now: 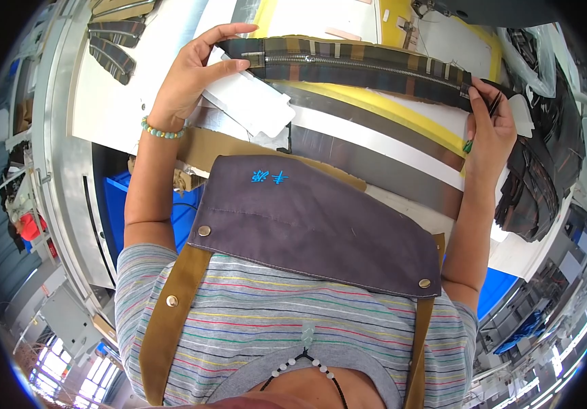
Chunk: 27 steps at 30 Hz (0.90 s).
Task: The recorder is aligning and sewing a zipper onto leather pieces for a bag or accessory.
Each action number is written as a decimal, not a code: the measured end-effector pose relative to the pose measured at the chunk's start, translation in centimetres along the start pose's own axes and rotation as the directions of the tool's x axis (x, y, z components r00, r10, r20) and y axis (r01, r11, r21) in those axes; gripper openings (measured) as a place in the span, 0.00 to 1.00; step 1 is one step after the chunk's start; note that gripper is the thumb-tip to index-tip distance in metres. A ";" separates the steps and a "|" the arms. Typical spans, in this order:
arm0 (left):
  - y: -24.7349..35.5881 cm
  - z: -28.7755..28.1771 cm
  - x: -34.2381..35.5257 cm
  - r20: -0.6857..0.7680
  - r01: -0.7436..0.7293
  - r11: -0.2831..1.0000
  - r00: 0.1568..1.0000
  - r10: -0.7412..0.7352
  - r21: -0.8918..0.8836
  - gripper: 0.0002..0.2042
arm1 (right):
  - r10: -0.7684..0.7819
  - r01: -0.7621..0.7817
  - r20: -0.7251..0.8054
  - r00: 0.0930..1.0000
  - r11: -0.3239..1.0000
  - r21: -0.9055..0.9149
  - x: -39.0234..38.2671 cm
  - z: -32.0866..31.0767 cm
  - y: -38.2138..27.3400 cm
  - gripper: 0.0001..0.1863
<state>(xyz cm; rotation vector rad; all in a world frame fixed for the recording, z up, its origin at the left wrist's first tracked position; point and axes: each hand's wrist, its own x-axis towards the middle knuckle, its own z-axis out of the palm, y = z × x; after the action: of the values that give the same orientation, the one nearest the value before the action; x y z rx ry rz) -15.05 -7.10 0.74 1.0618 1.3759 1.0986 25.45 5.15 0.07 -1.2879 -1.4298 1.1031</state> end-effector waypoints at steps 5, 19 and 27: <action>0.1 -0.1 0.0 0.005 -0.006 1.000 1.000 0.006 0.009 0.24 | -0.004 0.004 0.002 1.000 1.000 0.005 0.0 -0.1 0.1 0.10; -0.2 0.0 0.0 -0.008 -0.018 1.000 1.000 0.017 -0.020 0.23 | -0.014 0.014 0.000 1.000 1.000 0.019 0.1 -0.2 0.4 0.10; 0.8 -0.9 -0.8 0.002 -0.289 0.815 0.943 0.333 0.503 0.30 | 0.010 -0.010 0.005 1.000 1.000 -0.002 -0.1 0.1 -0.1 0.11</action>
<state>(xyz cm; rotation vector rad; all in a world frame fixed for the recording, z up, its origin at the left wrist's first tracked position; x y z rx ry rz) -15.88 -7.74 1.75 1.6837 1.6434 1.0511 25.32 5.01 0.13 -1.2963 -1.4296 1.1123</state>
